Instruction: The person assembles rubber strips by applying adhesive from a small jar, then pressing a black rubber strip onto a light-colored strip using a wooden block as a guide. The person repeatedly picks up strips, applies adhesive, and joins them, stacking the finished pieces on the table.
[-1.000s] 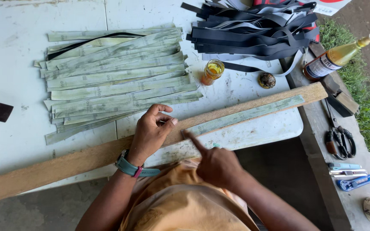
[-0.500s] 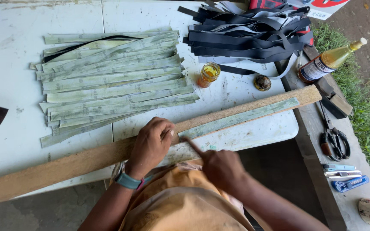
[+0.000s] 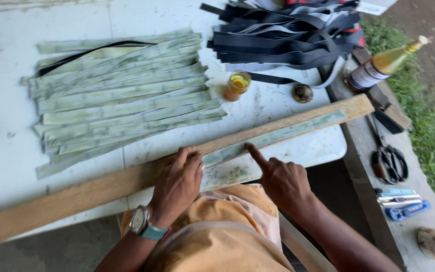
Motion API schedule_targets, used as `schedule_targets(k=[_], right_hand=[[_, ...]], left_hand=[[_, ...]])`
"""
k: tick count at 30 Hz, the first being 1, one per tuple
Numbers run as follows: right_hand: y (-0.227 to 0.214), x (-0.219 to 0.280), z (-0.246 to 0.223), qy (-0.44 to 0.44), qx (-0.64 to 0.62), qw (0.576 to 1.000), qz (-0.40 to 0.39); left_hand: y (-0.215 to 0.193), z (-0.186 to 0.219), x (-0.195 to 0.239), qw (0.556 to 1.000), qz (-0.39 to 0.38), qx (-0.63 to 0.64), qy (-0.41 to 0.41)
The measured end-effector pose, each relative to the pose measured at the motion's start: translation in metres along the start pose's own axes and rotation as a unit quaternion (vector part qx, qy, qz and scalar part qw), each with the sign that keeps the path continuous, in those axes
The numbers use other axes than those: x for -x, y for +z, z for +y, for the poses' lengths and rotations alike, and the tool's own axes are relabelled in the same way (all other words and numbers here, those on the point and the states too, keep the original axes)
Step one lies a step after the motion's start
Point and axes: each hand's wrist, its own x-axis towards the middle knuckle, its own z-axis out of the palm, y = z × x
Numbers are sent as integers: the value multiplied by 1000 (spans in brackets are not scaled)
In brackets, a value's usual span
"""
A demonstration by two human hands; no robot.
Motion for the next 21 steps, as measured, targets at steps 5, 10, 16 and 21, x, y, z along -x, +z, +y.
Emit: schedule_targets(k=[5,10,16,21], right_hand=[[4,-4,5,-89,-3,995,46],[17,-7,78,98,-78,992,24],[45,-5,136,101,-205,972,46],[16,-19,223,235,-383,893,6]], left_hand=[[0,13,-3,999,-21,-6,-32],[10,4,2,998,14,58,-36],[18,-15,-7,968,-10,163,-192],[20,-25,-12,939,-43,174,-293]])
